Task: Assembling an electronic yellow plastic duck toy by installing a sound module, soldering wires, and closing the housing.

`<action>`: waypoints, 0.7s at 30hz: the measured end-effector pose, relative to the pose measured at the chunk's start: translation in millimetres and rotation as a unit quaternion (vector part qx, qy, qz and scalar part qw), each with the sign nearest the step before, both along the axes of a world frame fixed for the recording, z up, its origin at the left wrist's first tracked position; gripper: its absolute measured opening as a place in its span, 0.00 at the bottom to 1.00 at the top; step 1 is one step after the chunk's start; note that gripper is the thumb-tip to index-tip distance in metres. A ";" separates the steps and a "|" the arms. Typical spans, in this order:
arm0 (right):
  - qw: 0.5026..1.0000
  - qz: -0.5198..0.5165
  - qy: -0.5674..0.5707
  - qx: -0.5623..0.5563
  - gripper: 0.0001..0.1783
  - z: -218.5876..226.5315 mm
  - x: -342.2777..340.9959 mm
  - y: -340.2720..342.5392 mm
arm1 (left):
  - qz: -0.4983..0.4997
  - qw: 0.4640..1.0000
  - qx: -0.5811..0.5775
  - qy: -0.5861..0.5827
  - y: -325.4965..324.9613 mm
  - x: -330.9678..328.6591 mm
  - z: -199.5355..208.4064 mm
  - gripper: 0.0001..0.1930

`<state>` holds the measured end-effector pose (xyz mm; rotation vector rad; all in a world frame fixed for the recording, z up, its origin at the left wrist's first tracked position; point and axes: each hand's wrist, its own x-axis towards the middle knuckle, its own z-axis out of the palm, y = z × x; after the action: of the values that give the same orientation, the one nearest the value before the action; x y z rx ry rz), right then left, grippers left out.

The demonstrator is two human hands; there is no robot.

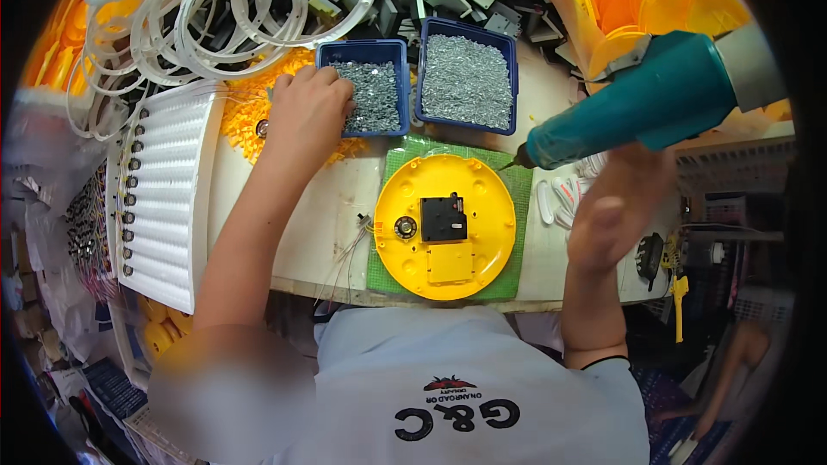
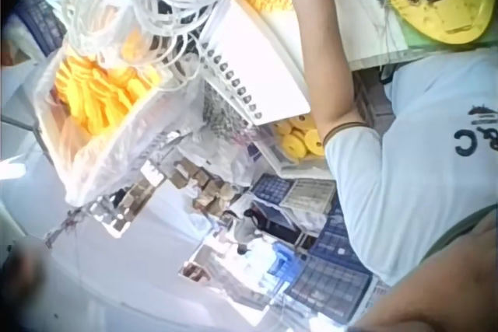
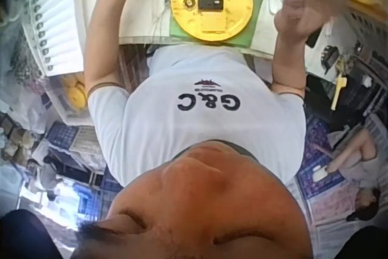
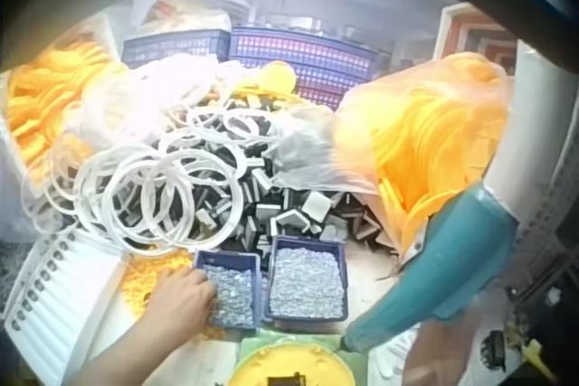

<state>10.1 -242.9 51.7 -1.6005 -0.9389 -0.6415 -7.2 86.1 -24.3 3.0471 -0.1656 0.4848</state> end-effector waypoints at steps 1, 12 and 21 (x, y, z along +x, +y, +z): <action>0.988 0.092 0.127 0.010 0.48 4.6 2.5 4.0 | 0.003 0.999 -0.034 -0.019 -1.1 -0.8 -1.6 0.05; 0.878 0.354 0.317 0.053 0.52 32.1 -1.2 43.6 | -0.028 0.923 -0.383 -0.018 -48.4 -72.0 16.8 0.06; 0.814 0.362 0.427 0.156 0.46 -10.8 -30.9 62.7 | -0.119 0.921 -0.370 0.004 -86.0 -117.5 3.1 0.07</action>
<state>-20.8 -180.2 40.8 -0.9291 -0.6143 0.4419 -124.7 0.0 -21.2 2.2506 -0.2722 0.3975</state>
